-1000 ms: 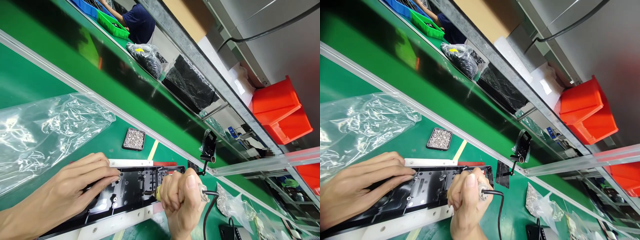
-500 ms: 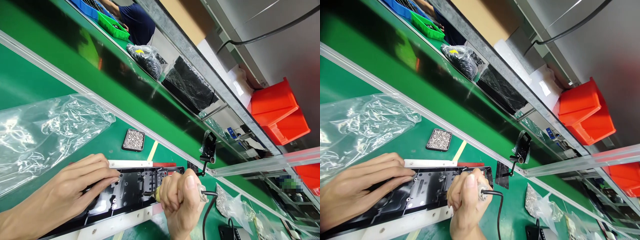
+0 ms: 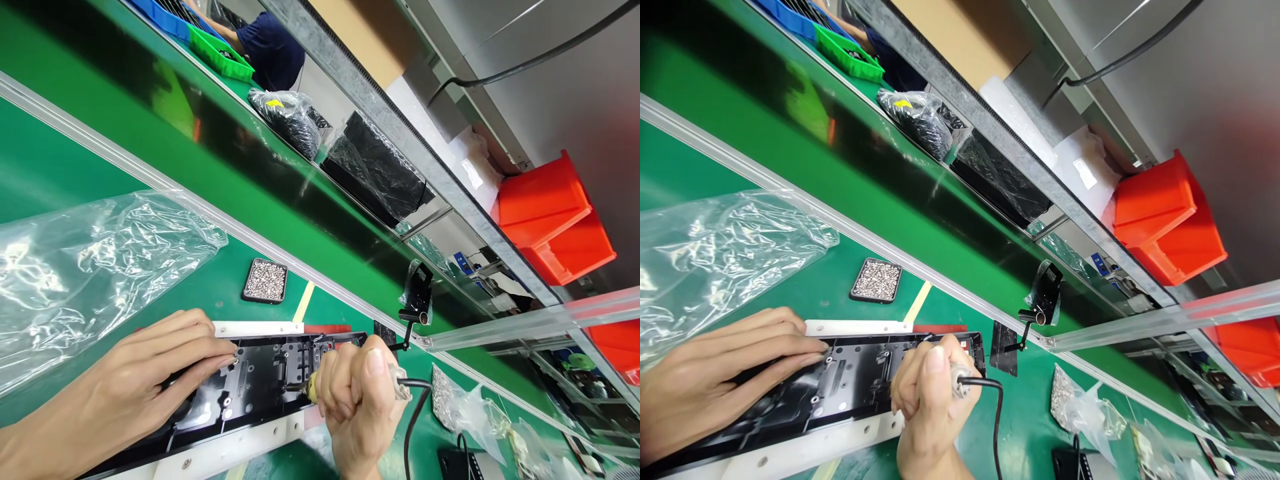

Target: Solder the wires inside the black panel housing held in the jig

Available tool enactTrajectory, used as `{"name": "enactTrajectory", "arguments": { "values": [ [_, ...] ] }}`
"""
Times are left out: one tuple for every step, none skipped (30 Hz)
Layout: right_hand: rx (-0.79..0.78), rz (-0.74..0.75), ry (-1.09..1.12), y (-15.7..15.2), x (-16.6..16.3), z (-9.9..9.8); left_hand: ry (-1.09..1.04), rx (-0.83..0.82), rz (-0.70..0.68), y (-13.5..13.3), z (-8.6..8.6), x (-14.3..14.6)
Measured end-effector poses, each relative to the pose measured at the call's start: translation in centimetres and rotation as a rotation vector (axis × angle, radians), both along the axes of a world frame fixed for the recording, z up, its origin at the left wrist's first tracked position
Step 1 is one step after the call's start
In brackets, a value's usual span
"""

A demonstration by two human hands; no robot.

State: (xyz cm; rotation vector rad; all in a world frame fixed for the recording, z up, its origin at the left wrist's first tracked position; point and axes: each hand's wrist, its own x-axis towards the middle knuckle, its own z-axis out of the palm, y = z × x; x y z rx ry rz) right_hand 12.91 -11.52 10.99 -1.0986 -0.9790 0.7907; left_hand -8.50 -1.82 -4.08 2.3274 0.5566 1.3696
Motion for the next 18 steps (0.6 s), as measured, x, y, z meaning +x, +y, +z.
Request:
{"name": "enactTrajectory", "arguments": {
  "values": [
    [-0.017,-0.031,0.02,0.0,-0.1,0.0,0.019,0.007,-0.007,0.0,0.1,-0.1],
    [-0.032,-0.051,0.033,0.0,-0.2,0.0,0.034,0.015,-0.017,0.0,0.2,-0.2],
    [-0.036,-0.066,0.041,0.0,-0.2,0.0,0.041,0.022,-0.024,0.1,0.4,-0.3],
    [-0.032,-0.068,0.043,0.0,-0.3,0.1,0.041,0.026,-0.027,0.1,0.6,-0.3],
    [-0.022,-0.053,0.042,0.1,-0.4,0.2,0.041,0.025,-0.029,0.0,0.8,-0.3],
    [-0.01,-0.026,0.037,0.2,-0.5,0.3,0.04,0.026,-0.028,0.0,0.9,-0.2],
    [-0.011,-0.012,0.035,0.2,-0.6,0.4,0.041,0.026,-0.03,-0.1,1.1,-0.2],
    [-0.016,-0.008,0.033,0.3,-0.7,0.5,0.04,0.026,-0.028,-0.1,1.2,-0.1],
    [-0.024,-0.014,0.034,0.3,-0.7,0.5,0.04,0.031,-0.028,-0.2,1.3,-0.1],
    [-0.031,-0.029,0.038,0.3,-0.7,0.5,0.043,0.034,-0.03,-0.2,1.4,-0.1],
    [-0.031,-0.047,0.046,0.2,-0.7,0.4,0.046,0.037,-0.031,-0.3,1.4,-0.1],
    [-0.031,-0.059,0.054,0.1,-0.6,0.3,0.048,0.038,-0.03,-0.3,1.4,-0.1],
    [-0.035,-0.063,0.062,-0.1,-0.4,0.2,0.056,0.032,-0.032,-0.3,1.3,-0.1],
    [-0.043,-0.057,0.064,-0.2,-0.3,0.1,0.061,0.027,-0.034,-0.3,1.3,-0.1],
    [-0.058,-0.046,0.061,-0.4,-0.1,0.1,0.063,0.021,-0.04,-0.2,1.3,-0.1],
    [-0.075,-0.021,0.05,-0.5,0.1,0.2,0.062,0.014,-0.041,-0.2,1.3,-0.1],
    [-0.094,0.005,0.04,-0.5,0.2,0.2,0.063,0.009,-0.044,-0.2,1.3,-0.1],
    [-0.108,0.016,0.037,-0.5,0.2,0.3,0.058,0.007,-0.043,-0.2,1.3,-0.1]
  ]
}}
